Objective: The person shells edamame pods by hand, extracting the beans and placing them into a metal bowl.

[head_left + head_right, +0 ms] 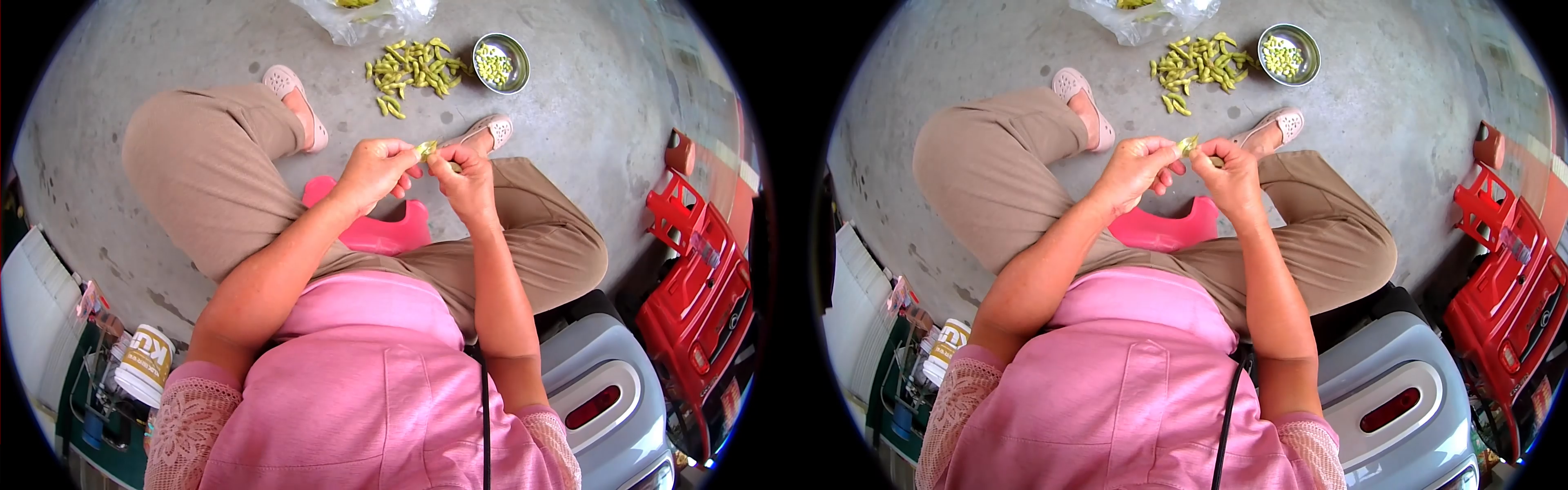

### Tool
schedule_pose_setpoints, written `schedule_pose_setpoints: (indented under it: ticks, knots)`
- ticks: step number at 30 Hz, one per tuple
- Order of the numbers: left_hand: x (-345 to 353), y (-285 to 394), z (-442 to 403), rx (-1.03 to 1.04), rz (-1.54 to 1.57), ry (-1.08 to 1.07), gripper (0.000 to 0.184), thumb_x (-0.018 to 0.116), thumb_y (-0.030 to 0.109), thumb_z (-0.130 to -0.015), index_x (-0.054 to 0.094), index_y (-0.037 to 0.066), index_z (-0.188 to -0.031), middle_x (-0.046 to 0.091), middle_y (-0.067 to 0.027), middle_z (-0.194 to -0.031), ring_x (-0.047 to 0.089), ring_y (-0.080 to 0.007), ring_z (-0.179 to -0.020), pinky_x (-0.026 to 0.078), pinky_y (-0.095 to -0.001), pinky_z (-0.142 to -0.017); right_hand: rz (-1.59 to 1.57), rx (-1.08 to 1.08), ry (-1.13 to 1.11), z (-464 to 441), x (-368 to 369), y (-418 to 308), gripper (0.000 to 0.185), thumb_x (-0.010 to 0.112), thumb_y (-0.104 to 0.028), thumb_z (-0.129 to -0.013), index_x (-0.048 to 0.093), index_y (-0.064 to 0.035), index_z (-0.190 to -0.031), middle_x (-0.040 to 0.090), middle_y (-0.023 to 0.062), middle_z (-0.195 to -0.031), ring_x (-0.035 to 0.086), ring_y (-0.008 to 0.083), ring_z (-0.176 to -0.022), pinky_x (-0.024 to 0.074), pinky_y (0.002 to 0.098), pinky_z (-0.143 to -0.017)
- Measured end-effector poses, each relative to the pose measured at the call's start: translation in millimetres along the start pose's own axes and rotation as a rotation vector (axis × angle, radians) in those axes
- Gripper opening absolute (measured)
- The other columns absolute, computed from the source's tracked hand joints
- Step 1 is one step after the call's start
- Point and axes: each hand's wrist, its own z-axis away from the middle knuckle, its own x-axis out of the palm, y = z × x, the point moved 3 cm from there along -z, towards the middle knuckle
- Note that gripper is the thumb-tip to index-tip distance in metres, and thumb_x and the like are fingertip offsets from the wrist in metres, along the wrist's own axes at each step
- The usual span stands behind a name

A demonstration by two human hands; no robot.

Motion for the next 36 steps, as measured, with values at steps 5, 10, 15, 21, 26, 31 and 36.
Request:
schedule_pose_setpoints:
  ticks: [5,10,15,21,26,31,36]
  knots:
    - [1.3,-1.5,-0.7,-0.040,0.026,0.013,0.021,0.051,0.020,-0.082,0.056,0.000,-0.088,0.054,-0.0038,-0.071,0.046,-0.0061,-0.052,0.040,-0.0185,-0.044,0.098,-0.085,0.024,3.0,5.9,-1.3,0.011,0.058,-0.012,-0.075,0.058,-0.0016,-0.072,0.048,-0.0049,-0.057,0.037,0.0013,-0.052,0.0314,0.0175,-0.044]
    - [2.2,-2.0,-0.9,-0.026,0.016,0.003,0.021,0.049,0.017,-0.083,0.056,0.000,-0.092,0.053,-0.0034,-0.072,0.047,-0.0066,-0.054,0.042,-0.0188,-0.046,0.174,-0.100,0.043,3.8,5.9,-8.6,0.012,0.057,-0.012,-0.076,0.058,-0.0009,-0.073,0.049,-0.0047,-0.056,0.038,0.0017,-0.052,0.0325,0.0179,-0.044]
    - [4.1,-7.9,-2.6,-0.086,0.076,-0.059,0.021,0.048,0.011,-0.082,0.054,0.000,-0.099,0.052,-0.0034,-0.077,0.048,-0.0072,-0.059,0.044,-0.0194,-0.052,0.093,0.048,0.013,0.3,3.0,2.5,0.014,0.057,-0.014,-0.076,0.057,-0.0003,-0.074,0.051,-0.0036,-0.057,0.040,0.0027,-0.052,0.0341,0.0187,-0.045]
    - [-2.9,-9.6,-2.5,-0.126,0.095,0.064,0.023,0.047,0.007,-0.078,0.053,-0.001,-0.099,0.051,-0.0025,-0.074,0.048,-0.0083,-0.058,0.044,-0.0211,-0.053,0.036,0.145,0.105,-6.2,-0.5,-3.8,0.017,0.054,-0.017,-0.076,0.057,-0.0007,-0.072,0.049,-0.0030,-0.057,0.039,0.0031,-0.051,0.0324,0.0202,-0.043]
    - [-2.1,-5.4,-2.1,-0.118,0.094,0.051,0.021,0.049,0.009,-0.078,0.053,-0.002,-0.095,0.051,-0.0021,-0.072,0.048,-0.0087,-0.058,0.044,-0.0220,-0.052,0.045,0.079,-0.063,-54.0,21.5,-69.1,0.020,0.051,-0.017,-0.076,0.055,0.0002,-0.068,0.047,-0.0007,-0.055,0.041,0.0049,-0.048,0.0310,0.0202,-0.042]
    - [-0.6,-1.7,-1.0,-0.075,0.132,0.036,0.019,0.048,0.007,-0.078,0.054,-0.002,-0.094,0.052,-0.0030,-0.074,0.049,-0.0090,-0.060,0.044,-0.0230,-0.054,-0.350,-0.014,-0.047,-106.4,51.8,-123.4,0.020,0.051,-0.017,-0.076,0.053,0.0015,-0.068,0.043,0.0007,-0.052,0.038,0.0064,-0.043,0.0278,0.0208,-0.037]
    - [-4.0,-2.6,-2.9,-0.014,0.282,0.055,0.014,0.045,0.005,-0.079,0.054,-0.002,-0.088,0.053,-0.0046,-0.078,0.050,-0.0102,-0.062,0.045,-0.0234,-0.056,-0.327,0.081,-0.077,-72.6,40.8,-95.2,0.022,0.050,-0.018,-0.079,0.054,0.0026,-0.083,0.045,0.0009,-0.060,0.034,0.0054,-0.041,0.0250,0.0198,-0.035]
